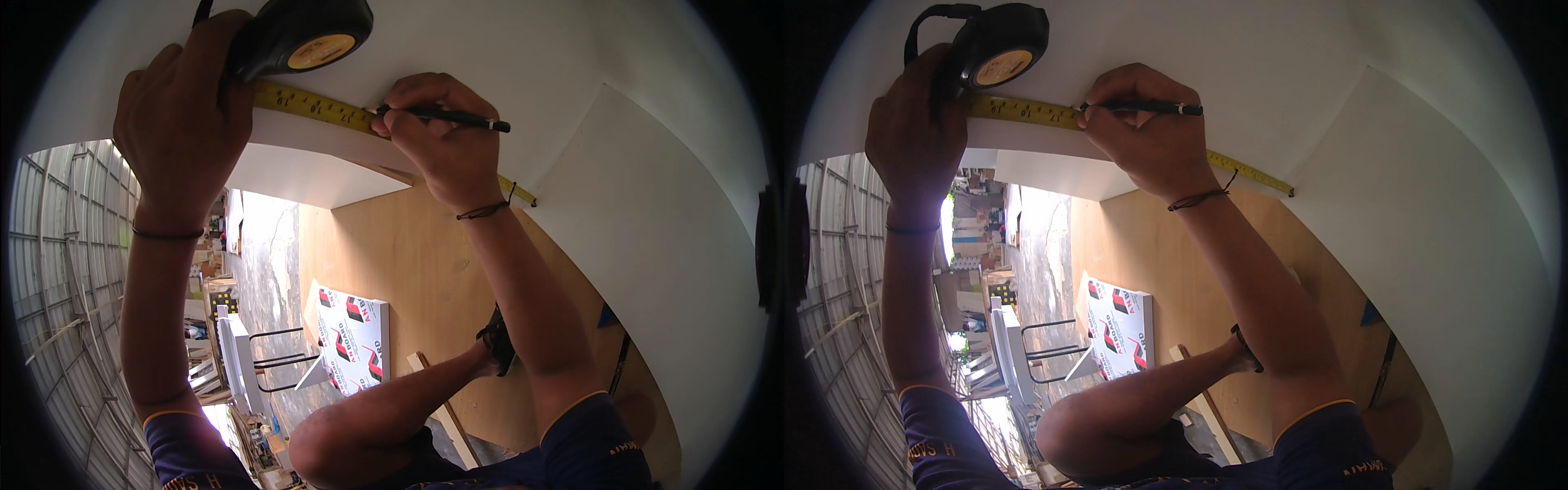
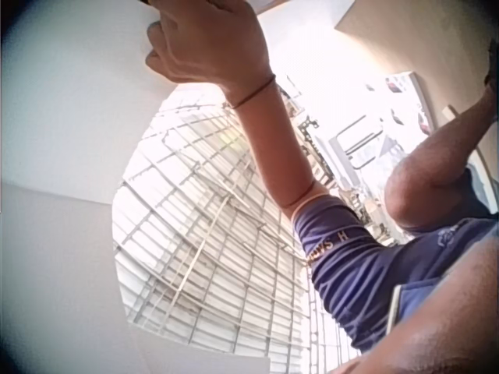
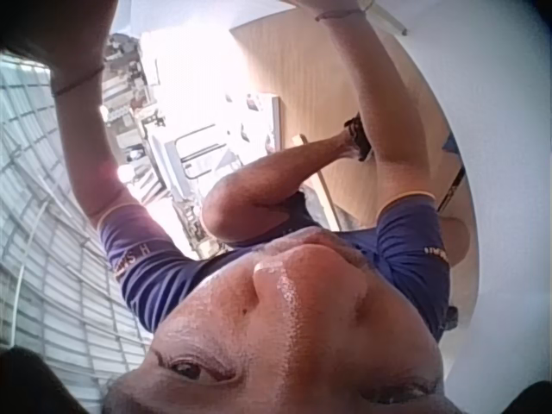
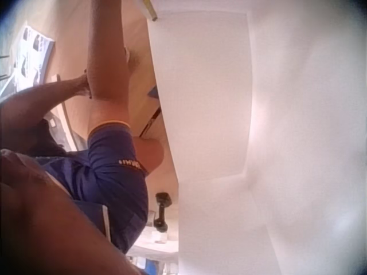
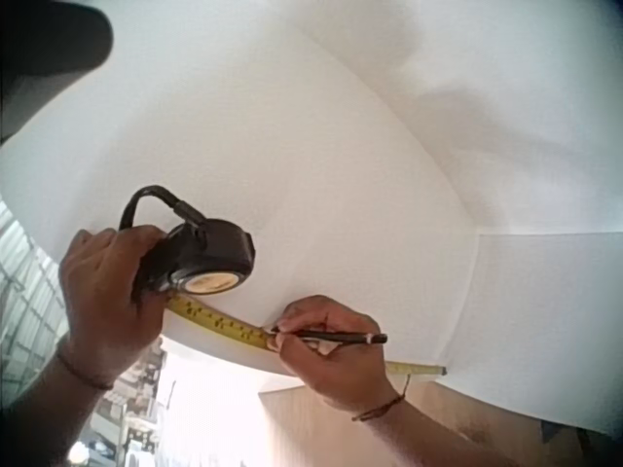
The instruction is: The person assembles a wooden cabinet by drilling a screw into a panel, moving a shelf into place, and using a tape measure and pencil to mark the interior walls.
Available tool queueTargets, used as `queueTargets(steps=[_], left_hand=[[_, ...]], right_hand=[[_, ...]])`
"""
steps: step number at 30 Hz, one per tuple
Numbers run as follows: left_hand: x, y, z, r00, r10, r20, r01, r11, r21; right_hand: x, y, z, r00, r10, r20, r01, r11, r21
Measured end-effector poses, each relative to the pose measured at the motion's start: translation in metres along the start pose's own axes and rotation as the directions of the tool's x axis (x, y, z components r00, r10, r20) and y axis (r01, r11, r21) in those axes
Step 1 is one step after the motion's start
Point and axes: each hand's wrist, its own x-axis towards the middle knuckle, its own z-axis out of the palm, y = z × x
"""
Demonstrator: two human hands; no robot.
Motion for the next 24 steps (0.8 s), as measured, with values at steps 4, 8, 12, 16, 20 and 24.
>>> queueTargets(steps=[4, 8, 12, 16, 20, 24], left_hand=[[0.003, 0.003, 0.001, 0.999, 0.016, -0.051, -0.017, 0.999, -0.027], [0.002, 0.003, -0.001, 1.000, -0.008, -0.017, 0.008, 0.999, -0.036], [0.004, 0.004, -0.002, 0.999, -0.034, 0.011, 0.034, 0.998, -0.057], [0.007, 0.008, -0.009, 0.988, -0.086, 0.126, 0.088, 0.996, -0.004], [0.016, 0.011, -0.010, 0.985, -0.131, 0.109, 0.142, 0.986, -0.093], [0.048, 0.010, 0.000, 0.972, -0.216, 0.095, 0.229, 0.960, -0.161]], right_hand=[[0.000, 0.000, 0.000, 1.000, 0.014, -0.011, -0.014, 1.000, 0.006], [0.000, -0.003, 0.001, 1.000, 0.017, -0.011, -0.018, 1.000, -0.014], [-0.003, -0.009, -0.001, 0.997, 0.068, -0.042, -0.071, 0.994, -0.080], [-0.020, -0.019, -0.021, 0.996, -0.012, -0.087, 0.000, 0.991, -0.132], [-0.058, -0.049, -0.059, 0.965, -0.052, -0.257, -0.003, 0.977, -0.212], [-0.116, -0.085, -0.096, 0.936, 0.001, -0.351, -0.121, 0.940, -0.318]])
